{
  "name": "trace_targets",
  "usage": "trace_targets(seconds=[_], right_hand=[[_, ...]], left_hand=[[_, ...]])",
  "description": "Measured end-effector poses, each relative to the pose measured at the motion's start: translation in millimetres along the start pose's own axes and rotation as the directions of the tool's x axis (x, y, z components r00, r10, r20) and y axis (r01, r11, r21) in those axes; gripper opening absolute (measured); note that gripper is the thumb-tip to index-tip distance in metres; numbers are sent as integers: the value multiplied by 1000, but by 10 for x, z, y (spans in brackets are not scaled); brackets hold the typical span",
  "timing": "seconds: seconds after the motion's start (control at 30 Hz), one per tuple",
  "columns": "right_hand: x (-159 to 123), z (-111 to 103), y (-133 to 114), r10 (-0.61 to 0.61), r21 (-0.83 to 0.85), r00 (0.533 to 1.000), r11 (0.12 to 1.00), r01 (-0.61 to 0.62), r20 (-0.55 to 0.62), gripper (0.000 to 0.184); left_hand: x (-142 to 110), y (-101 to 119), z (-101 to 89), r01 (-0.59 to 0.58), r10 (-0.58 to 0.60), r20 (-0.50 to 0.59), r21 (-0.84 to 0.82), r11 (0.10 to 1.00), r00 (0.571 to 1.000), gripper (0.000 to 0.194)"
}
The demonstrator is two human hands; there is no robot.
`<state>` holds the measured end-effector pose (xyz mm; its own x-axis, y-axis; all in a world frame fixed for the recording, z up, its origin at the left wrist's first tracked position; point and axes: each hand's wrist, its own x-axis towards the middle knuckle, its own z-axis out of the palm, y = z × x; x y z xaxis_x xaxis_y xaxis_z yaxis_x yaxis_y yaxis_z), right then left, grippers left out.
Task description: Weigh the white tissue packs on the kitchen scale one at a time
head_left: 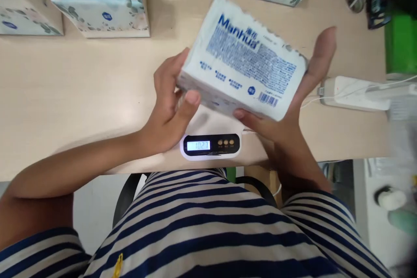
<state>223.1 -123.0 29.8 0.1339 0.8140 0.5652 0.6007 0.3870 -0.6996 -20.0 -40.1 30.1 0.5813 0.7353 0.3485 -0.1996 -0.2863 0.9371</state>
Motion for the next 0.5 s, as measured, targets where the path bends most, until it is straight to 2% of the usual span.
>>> trace_targets(seconds=[0.1, 0.17, 0.27, 0.4, 0.43, 0.5], right_hand=[[-58, -166, 314, -2, 105, 996, 994, -8, 93, 138], [-78, -200, 478, 30, 116, 990, 992, -46, 138, 147], [-75, -197, 608, 50, 135, 977, 988, -79, 206, 151], [-56, -210, 619, -32, 161, 960, 987, -14, 277, 147], [-58, -214, 605, -60, 161, 961, 987, 16, 270, 147], [-69, -222, 574, -79, 167, 984, 984, 53, 158, 148]], left_hand=[[-152, -111, -230, -93, 76, 163, 96, 991, 984, 55], [-209, -154, -321, -132, 107, 188, 126, 983, 976, 60], [-197, -271, -391, -229, 201, 148, 203, 952, 968, 67], [-60, -510, -435, -402, 405, 74, 369, 838, 912, 73], [-29, -555, -438, -408, 423, 55, 404, 819, 904, 76], [13, -609, -441, -381, 415, 20, 436, 815, 910, 79]])
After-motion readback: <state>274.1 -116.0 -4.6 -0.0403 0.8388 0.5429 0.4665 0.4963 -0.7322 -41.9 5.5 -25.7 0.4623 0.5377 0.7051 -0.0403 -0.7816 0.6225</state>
